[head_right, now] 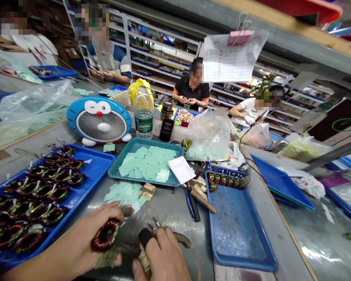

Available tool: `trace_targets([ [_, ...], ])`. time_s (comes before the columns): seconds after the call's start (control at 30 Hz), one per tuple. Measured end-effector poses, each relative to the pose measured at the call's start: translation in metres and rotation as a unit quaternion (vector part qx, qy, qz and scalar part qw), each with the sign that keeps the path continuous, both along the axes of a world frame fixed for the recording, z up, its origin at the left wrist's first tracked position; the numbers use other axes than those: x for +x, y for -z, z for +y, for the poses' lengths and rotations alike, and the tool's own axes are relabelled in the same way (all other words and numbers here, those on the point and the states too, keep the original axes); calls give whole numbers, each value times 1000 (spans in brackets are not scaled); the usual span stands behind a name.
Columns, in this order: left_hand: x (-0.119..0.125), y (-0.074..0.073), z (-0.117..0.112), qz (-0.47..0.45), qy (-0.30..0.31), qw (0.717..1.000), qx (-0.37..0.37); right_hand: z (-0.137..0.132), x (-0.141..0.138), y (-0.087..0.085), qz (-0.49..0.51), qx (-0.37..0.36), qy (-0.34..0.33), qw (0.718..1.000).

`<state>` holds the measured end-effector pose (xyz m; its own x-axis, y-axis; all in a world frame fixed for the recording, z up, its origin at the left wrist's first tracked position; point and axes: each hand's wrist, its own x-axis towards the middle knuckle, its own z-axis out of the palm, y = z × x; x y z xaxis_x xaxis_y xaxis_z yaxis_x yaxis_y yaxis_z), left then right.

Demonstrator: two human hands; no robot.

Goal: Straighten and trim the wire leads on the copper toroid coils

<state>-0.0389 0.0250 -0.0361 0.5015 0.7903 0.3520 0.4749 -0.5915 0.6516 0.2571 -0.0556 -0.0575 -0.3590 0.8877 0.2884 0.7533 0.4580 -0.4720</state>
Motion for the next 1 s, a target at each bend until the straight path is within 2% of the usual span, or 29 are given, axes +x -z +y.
trace_targets([
  [0.1,2,-3,0,-20,17,999,21,-2,12,9,-24,-18,-13,999],
  [0.23,6,-20,0,-31,30,999,28,-5,24,20,-48,-33,-20,998],
  [0.33,7,-26,0,-47,24,998,20,-6,24,20,-42,-53,-28,997],
  [0.4,6,-20,-1,-67,22,997,-3,-5,21,13,-31,-81,-34,996],
  [0.47,4,-10,-5,-114,22,989,-88,-3,14,1,-15,-127,-40,991],
  [0.53,0,2,-11,-164,17,968,-188,2,6,-13,5,-175,-54,983],
  [0.6,-4,10,-16,-197,14,947,-252,6,-4,-28,18,-205,-65,976],
  [0.7,-9,12,-19,-232,15,926,-297,13,-17,-44,6,-216,-64,974],
  [0.8,-10,10,-19,-255,8,919,-301,16,-23,-53,-15,-205,-78,976],
  [1.0,-11,18,-22,-260,21,913,-314,17,-21,-48,-25,-114,-96,989],
])
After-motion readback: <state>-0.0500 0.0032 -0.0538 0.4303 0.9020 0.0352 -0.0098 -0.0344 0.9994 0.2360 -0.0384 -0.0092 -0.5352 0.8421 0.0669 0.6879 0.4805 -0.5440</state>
